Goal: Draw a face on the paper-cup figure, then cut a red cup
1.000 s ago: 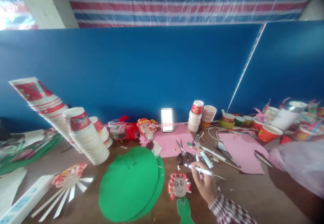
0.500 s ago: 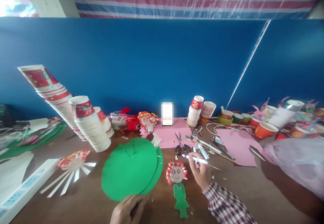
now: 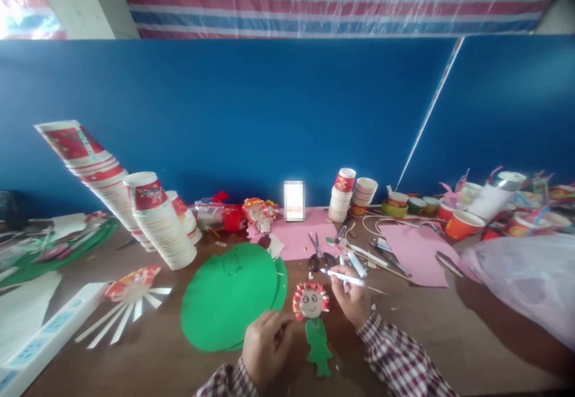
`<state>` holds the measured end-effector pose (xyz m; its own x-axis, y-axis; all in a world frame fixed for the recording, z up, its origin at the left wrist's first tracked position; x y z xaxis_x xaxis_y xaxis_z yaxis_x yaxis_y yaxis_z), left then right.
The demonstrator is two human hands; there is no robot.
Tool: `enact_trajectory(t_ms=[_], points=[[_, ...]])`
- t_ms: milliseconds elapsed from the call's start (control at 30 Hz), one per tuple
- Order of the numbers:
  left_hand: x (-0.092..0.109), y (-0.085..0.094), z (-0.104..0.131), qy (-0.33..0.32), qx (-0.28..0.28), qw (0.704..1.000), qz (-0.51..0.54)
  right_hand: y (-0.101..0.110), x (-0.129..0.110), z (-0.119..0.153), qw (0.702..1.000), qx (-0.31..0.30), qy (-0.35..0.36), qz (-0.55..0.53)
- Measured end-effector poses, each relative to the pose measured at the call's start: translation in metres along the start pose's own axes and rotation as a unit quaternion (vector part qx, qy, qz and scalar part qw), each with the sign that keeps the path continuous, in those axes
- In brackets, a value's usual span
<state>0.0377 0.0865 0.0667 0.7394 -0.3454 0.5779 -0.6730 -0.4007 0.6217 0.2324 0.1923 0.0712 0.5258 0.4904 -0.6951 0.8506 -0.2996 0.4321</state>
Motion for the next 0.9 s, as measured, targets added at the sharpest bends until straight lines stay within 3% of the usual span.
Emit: enact_trajectory(t_ms=[200,400,900], points=[[-0.015,-0.004,-0.019,0.009,0.069,0.997,-0.041,0.001,0.001,-0.001,0.999,-0.007,-0.035,-0.017],[-0.019,-0.024,-0.022,0.003,0.017,0.999,-0.045,0.000,0.002,-0.001,0.998,-0.026,-0.043,-0.034],[-0.016,-0.046,-0.024,-0.002,-0.090,0.996,-0.020,-0.010,-0.017,0.018,0.989,-0.101,-0.067,-0.089]])
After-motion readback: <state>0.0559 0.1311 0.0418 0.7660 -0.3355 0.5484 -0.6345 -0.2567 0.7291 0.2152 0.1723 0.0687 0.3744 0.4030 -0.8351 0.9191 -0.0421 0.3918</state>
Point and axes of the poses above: each hand's wrist, its own z-axis away from the middle knuckle, its own y-axis out of the back of the hand, x = y × z, the point moved 8 cm from there along -z, towards the middle knuckle, and after that the axes turned 7 degrees about x, right-handed, at the moved point
